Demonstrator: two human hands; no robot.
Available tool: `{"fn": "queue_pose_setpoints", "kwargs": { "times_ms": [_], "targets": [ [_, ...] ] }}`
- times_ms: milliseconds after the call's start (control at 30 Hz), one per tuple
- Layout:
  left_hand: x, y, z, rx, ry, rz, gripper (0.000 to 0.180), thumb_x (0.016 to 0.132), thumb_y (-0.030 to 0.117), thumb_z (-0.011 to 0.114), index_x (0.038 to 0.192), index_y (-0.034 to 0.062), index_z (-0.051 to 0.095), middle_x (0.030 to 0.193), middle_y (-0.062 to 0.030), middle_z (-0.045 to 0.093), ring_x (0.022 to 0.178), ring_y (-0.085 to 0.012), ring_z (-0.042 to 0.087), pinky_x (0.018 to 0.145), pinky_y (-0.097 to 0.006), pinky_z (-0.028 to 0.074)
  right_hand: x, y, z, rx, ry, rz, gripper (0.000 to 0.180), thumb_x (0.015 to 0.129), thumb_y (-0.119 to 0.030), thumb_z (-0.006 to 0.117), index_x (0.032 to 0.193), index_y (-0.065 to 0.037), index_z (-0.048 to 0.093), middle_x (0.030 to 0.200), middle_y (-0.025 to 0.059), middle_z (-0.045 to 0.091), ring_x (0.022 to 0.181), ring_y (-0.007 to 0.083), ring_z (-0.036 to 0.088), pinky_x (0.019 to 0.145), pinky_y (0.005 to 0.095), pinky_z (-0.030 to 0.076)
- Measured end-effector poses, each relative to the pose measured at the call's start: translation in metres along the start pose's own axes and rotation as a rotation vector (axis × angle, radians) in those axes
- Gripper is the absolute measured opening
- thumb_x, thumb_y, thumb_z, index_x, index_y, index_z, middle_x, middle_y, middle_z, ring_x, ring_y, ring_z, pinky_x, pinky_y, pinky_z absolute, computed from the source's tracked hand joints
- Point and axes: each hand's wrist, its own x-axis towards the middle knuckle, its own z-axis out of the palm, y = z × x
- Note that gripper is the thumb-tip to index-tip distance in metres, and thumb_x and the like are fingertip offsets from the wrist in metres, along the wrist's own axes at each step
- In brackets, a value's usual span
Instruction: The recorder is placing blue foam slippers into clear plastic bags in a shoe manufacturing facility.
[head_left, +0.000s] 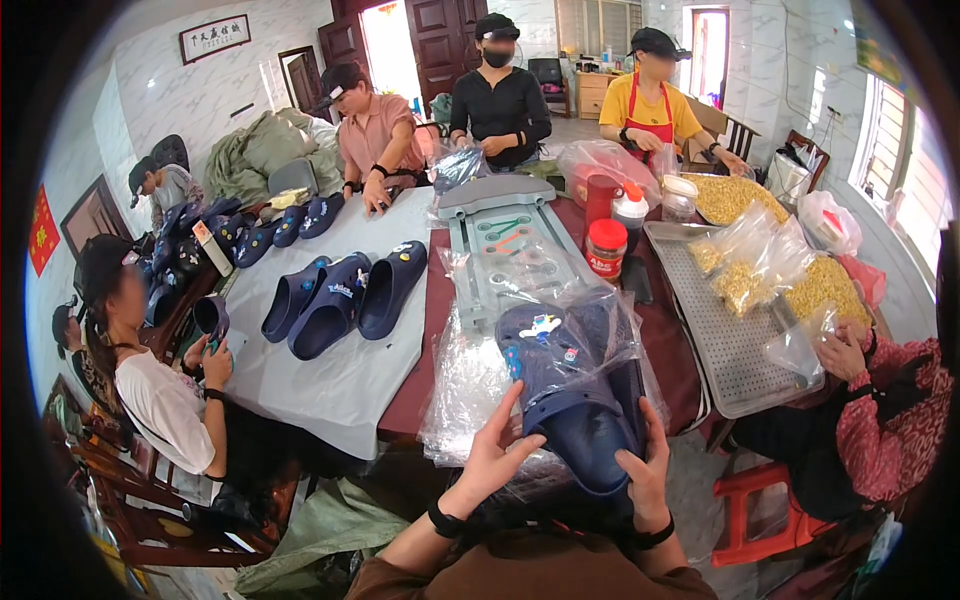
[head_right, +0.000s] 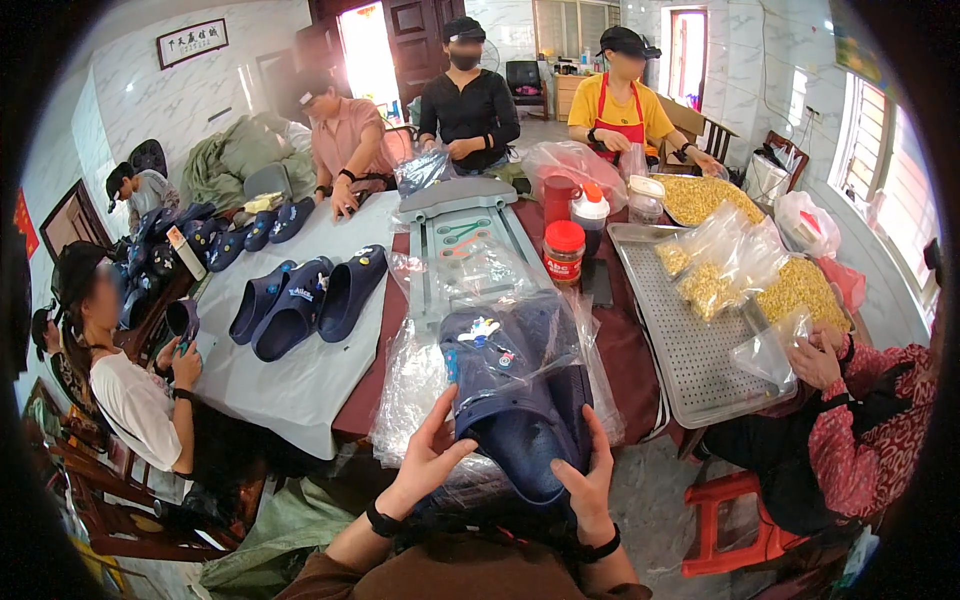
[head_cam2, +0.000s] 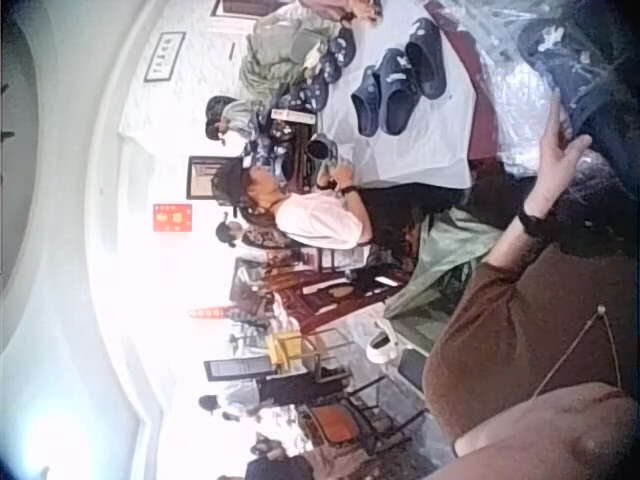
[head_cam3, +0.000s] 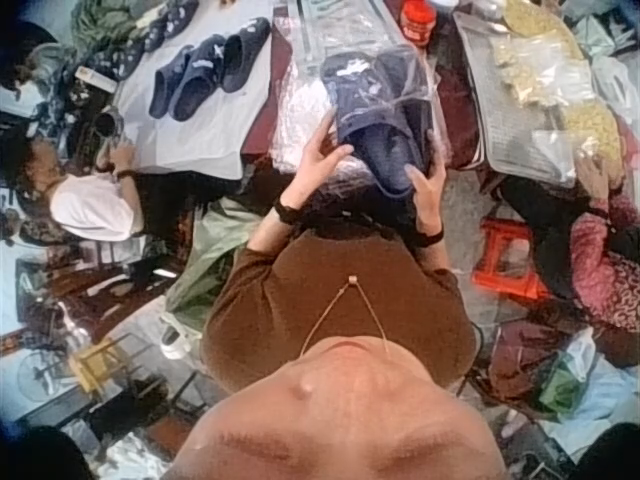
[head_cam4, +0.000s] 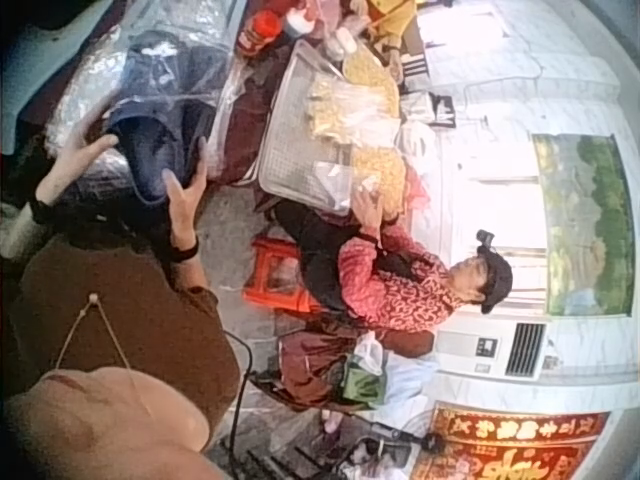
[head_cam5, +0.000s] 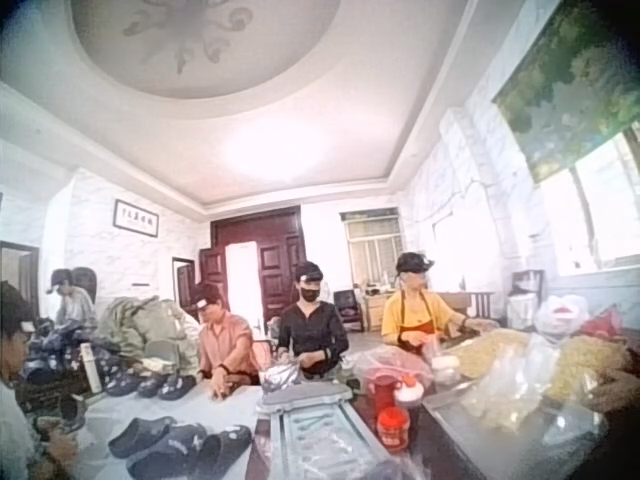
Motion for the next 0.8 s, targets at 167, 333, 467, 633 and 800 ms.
{"fn": "queue_pose_setpoints", "kwargs": {
  "times_ms": [167, 333, 467, 633, 800],
  "targets": [
    [-0.001, -0.010, 0.002, 0.143, 0.134, -0.065, 0.076, 0.092, -0.008, 0.070, 0.159, 0.0072, 0.038, 0.138, -0.0098, 0.059, 0.108, -0.0127, 0.065, 0.095, -0.027, 0.053, -0.002, -0.002, 0.006, -0.120, 0.007, -0.035, 0.090, 0.074, -0.007, 0.076, 0.155, 0.003, 0.037, 0.148, 0.0151, 0.048, 0.133, 0.0237, 0.051, 0.115, 0.0356, 0.038],
    [0.001, -0.008, 0.008, 0.058, 0.246, -0.099, 0.072, 0.090, -0.009, 0.073, 0.154, 0.0063, 0.046, 0.113, -0.0035, 0.061, 0.087, -0.0058, 0.065, 0.080, -0.022, 0.053, -0.005, 0.002, 0.006, -0.224, 0.029, -0.068, 0.087, 0.075, -0.007, 0.076, 0.153, 0.003, 0.039, 0.148, 0.0146, 0.047, 0.133, 0.0231, 0.050, 0.113, 0.0348, 0.039],
    [0.001, -0.016, 0.003, -0.015, 0.231, -0.026, 0.058, 0.087, -0.012, 0.073, 0.140, 0.0023, 0.056, 0.106, -0.0006, 0.058, 0.090, -0.0066, 0.063, 0.078, -0.022, 0.052, -0.003, 0.000, 0.004, -0.136, 0.036, -0.020, 0.085, 0.075, -0.007, 0.075, 0.152, 0.003, 0.041, 0.145, 0.0155, 0.050, 0.129, 0.0228, 0.053, 0.111, 0.0343, 0.041],
    [0.003, -0.015, -0.004, -0.116, 0.151, 0.030, 0.048, 0.087, -0.015, 0.068, 0.132, -0.0002, 0.059, 0.110, -0.0017, 0.059, 0.088, -0.0084, 0.063, 0.079, -0.024, 0.052, 0.001, 0.003, -0.005, 0.077, 0.015, 0.087, 0.085, 0.075, -0.007, 0.076, 0.151, 0.004, 0.041, 0.140, 0.0164, 0.054, 0.124, 0.0231, 0.058, 0.109, 0.0339, 0.044],
    [0.010, -0.012, -0.014, 0.081, 0.208, 0.076, 0.031, 0.090, -0.005, 0.073, 0.119, 0.0043, 0.071, 0.100, -0.0008, 0.062, 0.090, -0.0103, 0.060, 0.080, -0.024, 0.050, 0.004, -0.001, -0.005, 0.103, 0.008, 0.124, 0.084, 0.076, -0.006, 0.076, 0.152, 0.004, 0.040, 0.138, 0.0159, 0.056, 0.124, 0.0231, 0.059, 0.107, 0.0338, 0.046]
  ]
}}
